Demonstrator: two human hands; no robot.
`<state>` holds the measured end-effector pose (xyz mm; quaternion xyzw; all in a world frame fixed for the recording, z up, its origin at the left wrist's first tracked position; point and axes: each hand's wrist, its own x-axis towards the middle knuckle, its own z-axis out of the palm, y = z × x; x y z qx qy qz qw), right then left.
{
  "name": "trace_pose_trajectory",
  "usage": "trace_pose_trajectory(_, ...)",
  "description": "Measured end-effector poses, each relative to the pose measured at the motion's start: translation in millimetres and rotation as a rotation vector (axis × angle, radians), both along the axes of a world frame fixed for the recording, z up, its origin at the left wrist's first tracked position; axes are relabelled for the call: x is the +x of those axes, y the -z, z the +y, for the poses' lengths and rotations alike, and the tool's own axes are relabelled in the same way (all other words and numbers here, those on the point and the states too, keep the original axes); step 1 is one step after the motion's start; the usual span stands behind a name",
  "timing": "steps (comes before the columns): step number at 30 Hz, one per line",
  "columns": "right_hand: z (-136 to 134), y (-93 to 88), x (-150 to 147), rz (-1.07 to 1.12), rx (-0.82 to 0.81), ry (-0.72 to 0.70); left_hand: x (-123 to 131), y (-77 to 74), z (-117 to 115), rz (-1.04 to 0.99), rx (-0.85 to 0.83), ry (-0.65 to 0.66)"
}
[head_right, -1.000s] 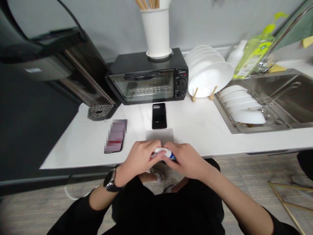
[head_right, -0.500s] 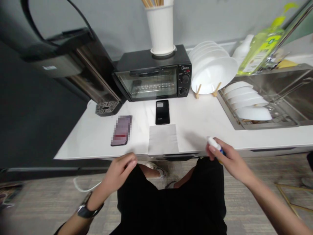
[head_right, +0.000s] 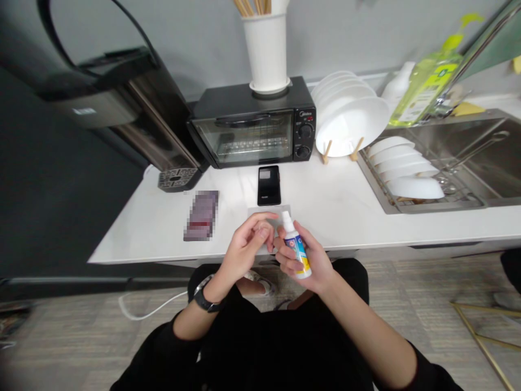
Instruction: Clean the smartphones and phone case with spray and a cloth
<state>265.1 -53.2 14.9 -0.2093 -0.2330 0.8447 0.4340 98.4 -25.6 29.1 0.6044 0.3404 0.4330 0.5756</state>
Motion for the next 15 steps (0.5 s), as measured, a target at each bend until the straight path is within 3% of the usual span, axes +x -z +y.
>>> trace_pose_trajectory(3, 4.0, -6.5, 10.7, -0.092, 0.05, 0.046, -18.9, 0.4, 9.7, 0.074, 0.017, -0.046)
trace_pose_trajectory(6, 16.7, -15.4, 37.9, -0.222, 0.178, 0.34, -48.7, 4.4, 21.8, 0.258, 0.074, -0.15)
trace_pose_trajectory(8, 27.7, -20.2, 55.9, -0.304, 0.25, 0.515, -64.8, 9.6, 28.3, 0.272, 0.08, -0.204)
trace_pose_trajectory(12, 41.3, -28.0, 69.8, -0.48, 0.303, 0.388, -72.4, 26.8, 34.1, 0.321, 0.046, -0.224)
trace_pose_trajectory(15, 41.2, -37.5, 66.8, -0.465, 0.367, 0.515, -67.6, 39.4, 37.0, 0.39, 0.03, -0.216)
